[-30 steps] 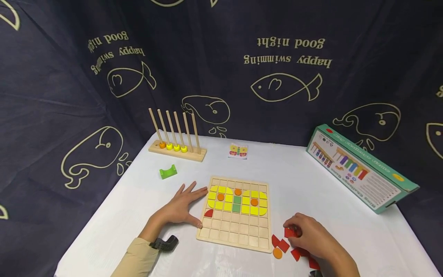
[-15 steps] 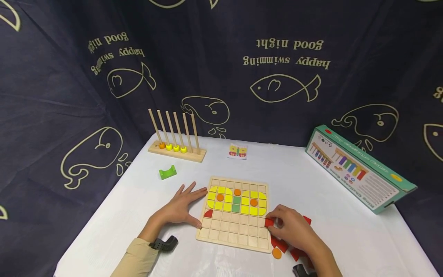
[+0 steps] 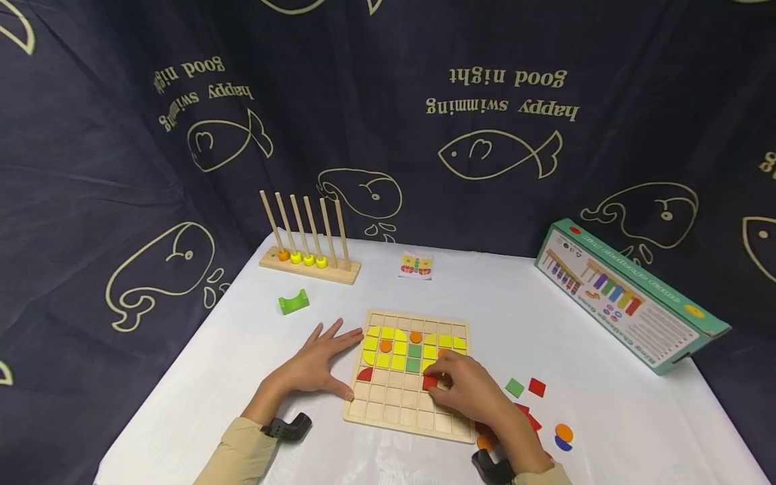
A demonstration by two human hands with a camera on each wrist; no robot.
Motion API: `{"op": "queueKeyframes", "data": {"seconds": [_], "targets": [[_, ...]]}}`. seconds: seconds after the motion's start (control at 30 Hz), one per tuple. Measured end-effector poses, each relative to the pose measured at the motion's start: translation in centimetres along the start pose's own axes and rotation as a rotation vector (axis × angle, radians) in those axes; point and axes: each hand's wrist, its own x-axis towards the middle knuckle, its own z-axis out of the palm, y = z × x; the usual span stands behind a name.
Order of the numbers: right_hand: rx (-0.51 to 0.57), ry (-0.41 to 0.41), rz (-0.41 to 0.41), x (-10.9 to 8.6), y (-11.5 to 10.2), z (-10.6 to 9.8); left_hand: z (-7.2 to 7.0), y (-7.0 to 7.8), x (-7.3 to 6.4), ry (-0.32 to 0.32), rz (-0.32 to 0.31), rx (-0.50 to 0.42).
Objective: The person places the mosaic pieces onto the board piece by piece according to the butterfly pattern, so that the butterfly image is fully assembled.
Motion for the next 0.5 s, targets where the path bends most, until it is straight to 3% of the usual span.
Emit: {"op": "queueKeyframes", "data": {"seconds": [0.37,0.5], "targets": [[0.008,-0.029,-0.003,2.0,-2.2,1.1,0.2,-0.1,0.1,0.0,0.002,0.003],[0.0,-0.027,-0.051,2.7,-2.9,1.5,0.2,-0.1,0.2,-0.002,0.001,0.011]]}}
